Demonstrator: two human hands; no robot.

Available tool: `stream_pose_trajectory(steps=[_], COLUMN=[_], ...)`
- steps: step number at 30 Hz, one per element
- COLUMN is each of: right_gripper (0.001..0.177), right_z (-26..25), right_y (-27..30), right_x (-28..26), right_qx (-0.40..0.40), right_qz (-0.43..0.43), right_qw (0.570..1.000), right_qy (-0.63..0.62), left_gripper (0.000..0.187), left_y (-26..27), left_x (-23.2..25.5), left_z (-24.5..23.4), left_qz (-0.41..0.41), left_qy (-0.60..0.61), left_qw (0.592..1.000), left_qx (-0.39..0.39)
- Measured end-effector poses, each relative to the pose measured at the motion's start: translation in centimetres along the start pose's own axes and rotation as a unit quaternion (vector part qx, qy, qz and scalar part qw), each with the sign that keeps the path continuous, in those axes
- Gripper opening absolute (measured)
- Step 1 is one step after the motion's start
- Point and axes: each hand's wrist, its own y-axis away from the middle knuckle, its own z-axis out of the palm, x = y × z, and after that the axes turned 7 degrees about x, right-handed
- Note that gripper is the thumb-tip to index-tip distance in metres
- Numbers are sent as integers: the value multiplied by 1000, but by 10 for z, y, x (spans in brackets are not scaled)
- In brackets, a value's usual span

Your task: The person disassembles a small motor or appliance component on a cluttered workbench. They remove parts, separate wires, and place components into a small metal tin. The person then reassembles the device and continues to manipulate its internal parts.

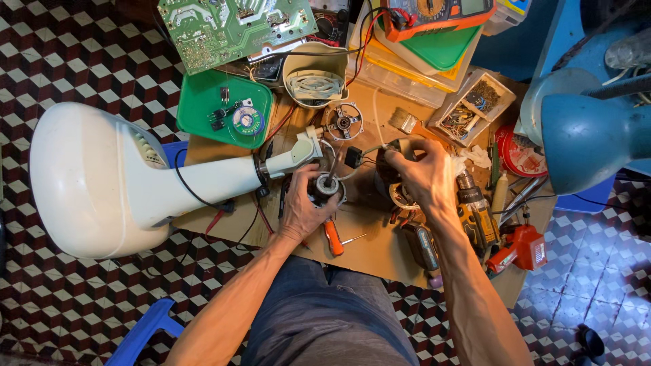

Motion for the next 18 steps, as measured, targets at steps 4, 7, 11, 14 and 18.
stream_pose_trajectory(steps=[4,7,11,14,18], right_gripper=[48,46,48,48,45], right_z=[-21,-25,-26,-22,-14], right_y=[17,31,42,48,51], right_x=[28,51,70,72,70], right_qx=[51,85,136,168,216], right_qz=[44,59,85,105,18], right_qw=[990,968,965,968,967], right_qy=[-122,-227,-209,-155,-133], left_gripper=[51,49,52,51,53], left_y=[-4,-3,1,1,-1], left_x=[21,33,35,30,26], left_z=[12,26,39,42,41], left_qz=[-37,-87,-139,-218,-344], left_qy=[32,74,129,174,246], left_qw=[998,993,982,959,900], left_qx=[25,24,1,-55,-104])
